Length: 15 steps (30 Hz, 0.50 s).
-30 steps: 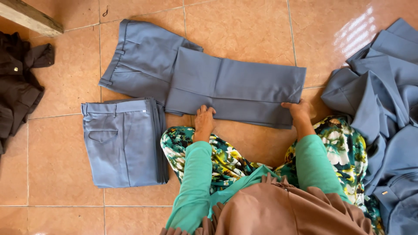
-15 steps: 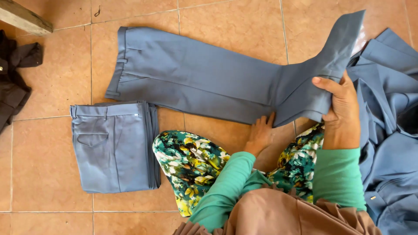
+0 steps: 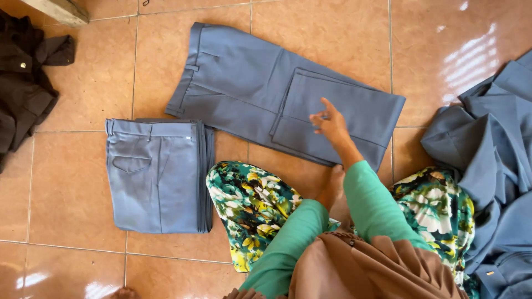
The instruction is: The person is sitting on the floor and folding several pairs of grey trousers into neat rectangles.
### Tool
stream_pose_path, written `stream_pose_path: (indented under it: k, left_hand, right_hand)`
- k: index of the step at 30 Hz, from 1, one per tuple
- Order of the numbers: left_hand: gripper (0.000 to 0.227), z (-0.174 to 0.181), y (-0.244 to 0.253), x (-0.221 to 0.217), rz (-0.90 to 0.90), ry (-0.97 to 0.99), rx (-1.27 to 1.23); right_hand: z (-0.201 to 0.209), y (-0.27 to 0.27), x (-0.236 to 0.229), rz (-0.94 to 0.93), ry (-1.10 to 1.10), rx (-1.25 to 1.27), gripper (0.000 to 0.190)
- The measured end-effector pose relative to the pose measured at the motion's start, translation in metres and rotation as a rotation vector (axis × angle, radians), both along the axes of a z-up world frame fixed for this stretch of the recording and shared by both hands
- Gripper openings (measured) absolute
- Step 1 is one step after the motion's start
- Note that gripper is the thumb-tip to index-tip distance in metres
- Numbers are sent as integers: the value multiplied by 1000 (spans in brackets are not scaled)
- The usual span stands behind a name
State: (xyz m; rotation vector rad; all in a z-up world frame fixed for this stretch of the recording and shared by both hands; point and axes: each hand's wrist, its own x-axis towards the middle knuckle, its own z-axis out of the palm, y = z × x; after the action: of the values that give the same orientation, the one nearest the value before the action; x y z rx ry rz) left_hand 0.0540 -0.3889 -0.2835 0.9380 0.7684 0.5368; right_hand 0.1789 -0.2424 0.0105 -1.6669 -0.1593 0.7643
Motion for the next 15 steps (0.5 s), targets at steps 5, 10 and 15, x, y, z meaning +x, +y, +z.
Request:
stream_pose_path:
  k: [5, 10, 15]
  left_hand:
    - [61, 71, 174, 3, 155, 349, -320]
    - [53, 139, 280, 7, 290, 673, 318]
    - [40, 231, 270, -25, -41, 933, 798]
  right_hand:
    - [-53, -117, 24, -193, -545, -445, 44]
    - [-75, -183, 17, -232, -473, -642, 38]
    - [-74, -183, 6, -190, -505, -673, 43]
